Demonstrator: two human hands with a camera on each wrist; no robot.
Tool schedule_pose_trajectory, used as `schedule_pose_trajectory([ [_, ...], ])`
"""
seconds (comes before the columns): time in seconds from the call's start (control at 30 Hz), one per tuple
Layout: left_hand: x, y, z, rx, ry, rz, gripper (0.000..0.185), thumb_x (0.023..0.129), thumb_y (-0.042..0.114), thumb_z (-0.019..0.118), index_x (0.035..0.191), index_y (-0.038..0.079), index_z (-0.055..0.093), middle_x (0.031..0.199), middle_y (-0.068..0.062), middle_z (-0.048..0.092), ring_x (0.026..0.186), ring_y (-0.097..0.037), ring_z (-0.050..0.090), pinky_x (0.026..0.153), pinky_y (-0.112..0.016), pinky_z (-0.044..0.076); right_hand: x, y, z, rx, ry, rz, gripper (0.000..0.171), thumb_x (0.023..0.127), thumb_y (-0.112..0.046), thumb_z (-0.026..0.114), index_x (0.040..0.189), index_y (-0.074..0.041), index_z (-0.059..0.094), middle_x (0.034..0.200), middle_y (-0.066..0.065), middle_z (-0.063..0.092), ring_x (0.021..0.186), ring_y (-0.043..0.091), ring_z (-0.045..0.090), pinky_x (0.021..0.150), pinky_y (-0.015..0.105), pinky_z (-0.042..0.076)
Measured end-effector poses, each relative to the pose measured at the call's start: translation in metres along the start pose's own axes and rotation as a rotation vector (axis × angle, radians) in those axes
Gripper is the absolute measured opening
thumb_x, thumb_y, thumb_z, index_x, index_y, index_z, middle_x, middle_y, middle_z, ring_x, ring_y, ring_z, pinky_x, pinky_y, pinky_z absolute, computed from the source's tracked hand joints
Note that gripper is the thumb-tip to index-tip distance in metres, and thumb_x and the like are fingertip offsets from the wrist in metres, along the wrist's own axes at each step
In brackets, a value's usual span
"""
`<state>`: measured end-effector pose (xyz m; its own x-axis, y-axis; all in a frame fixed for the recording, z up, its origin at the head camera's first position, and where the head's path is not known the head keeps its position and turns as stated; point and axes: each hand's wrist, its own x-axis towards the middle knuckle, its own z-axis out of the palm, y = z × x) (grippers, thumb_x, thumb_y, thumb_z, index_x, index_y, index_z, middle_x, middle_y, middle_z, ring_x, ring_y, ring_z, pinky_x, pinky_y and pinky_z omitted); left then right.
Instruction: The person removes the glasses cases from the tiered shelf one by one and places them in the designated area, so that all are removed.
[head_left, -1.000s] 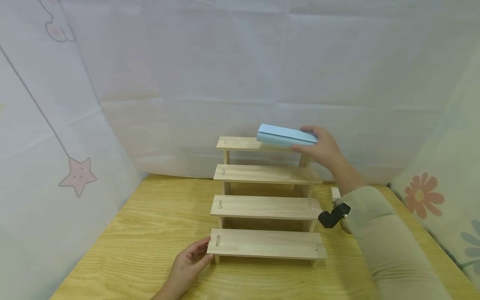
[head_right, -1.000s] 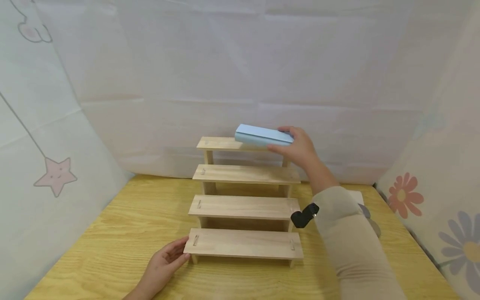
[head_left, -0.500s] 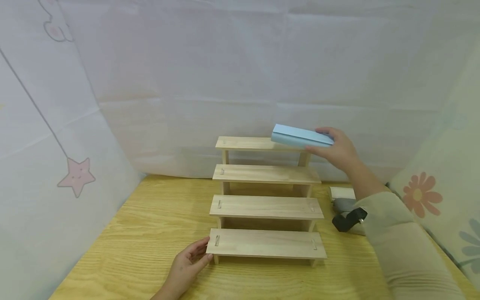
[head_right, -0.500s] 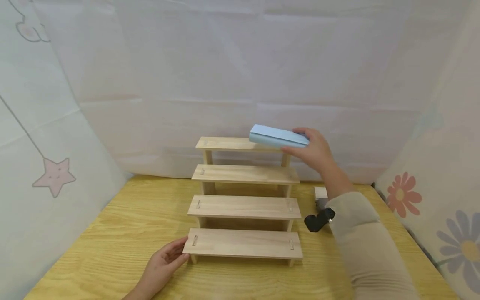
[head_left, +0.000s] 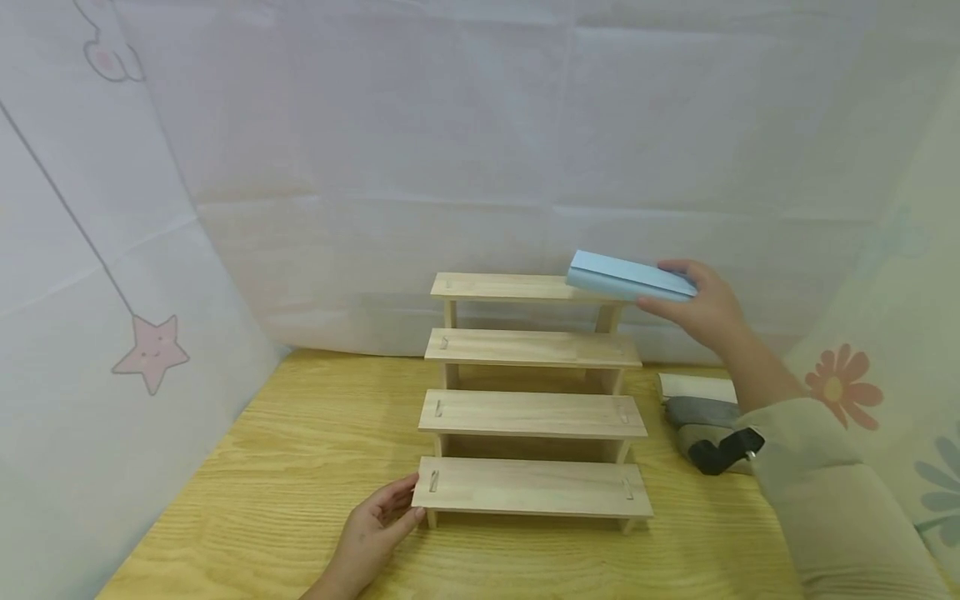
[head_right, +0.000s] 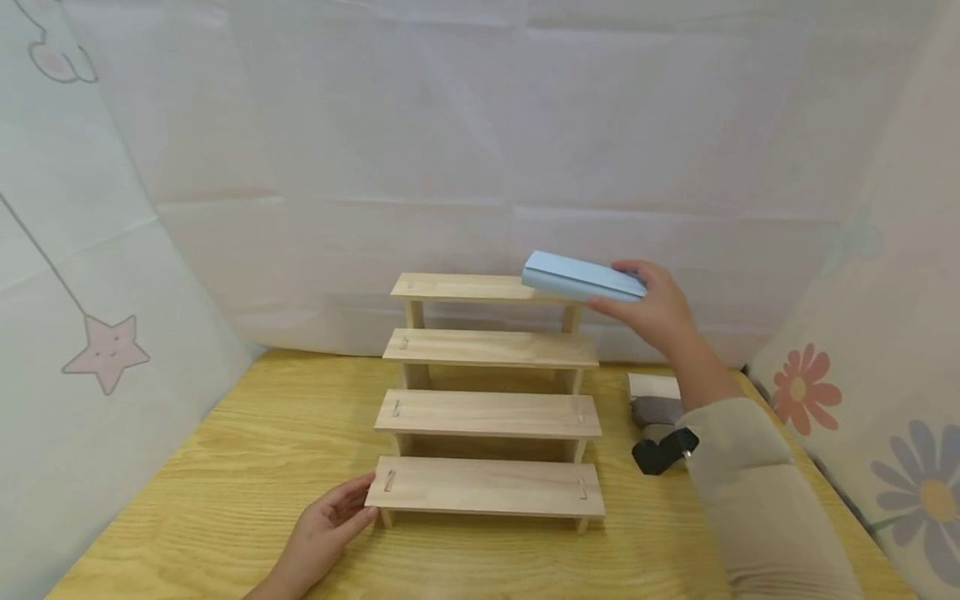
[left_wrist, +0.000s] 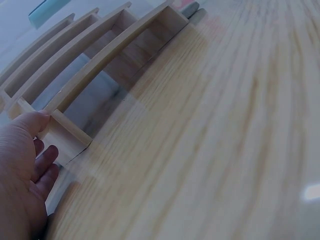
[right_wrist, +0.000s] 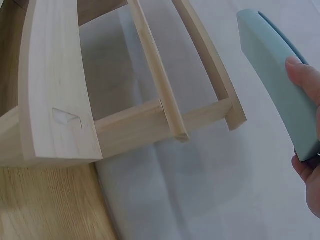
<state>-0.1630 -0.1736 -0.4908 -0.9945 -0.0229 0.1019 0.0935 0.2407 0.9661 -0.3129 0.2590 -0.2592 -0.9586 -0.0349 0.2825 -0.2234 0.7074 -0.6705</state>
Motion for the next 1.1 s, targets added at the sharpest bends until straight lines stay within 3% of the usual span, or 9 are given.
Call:
schedule_pose_trajectory([
  [0.63, 0.001, 0.002, 0.001, -0.015, 0.006, -0.005, 0.044, 0.085, 0.012, 0.076, 0.126, 0.006, 0.064, 0.124, -0.012, 0.068, 0.103, -0.004, 0.064, 0.087, -0.016, 0.052, -0.02, 0.022, -0.023, -0.029, 0.042, 0.024, 0.085, 0.085, -0.051, 0.072, 0.15, -0.01, 0.037, 0.15, 0.024, 0.039, 0.127, 0.043, 0.041, 0.097, 0.059, 0.038],
  [1.1, 0.001, 0.003, -0.001, 0.01, 0.01, -0.006, 0.044, 0.085, 0.012, 0.076, 0.127, 0.005, 0.063, 0.125, -0.013, 0.068, 0.105, -0.008, 0.065, 0.088, -0.016, 0.051, -0.032, 0.045, -0.035, -0.043, 0.062, 0.054, 0.084, 0.088, -0.048, 0.07, 0.151, -0.008, 0.034, 0.149, 0.027, 0.037, 0.126, 0.045, 0.039, 0.093, 0.061, 0.039],
])
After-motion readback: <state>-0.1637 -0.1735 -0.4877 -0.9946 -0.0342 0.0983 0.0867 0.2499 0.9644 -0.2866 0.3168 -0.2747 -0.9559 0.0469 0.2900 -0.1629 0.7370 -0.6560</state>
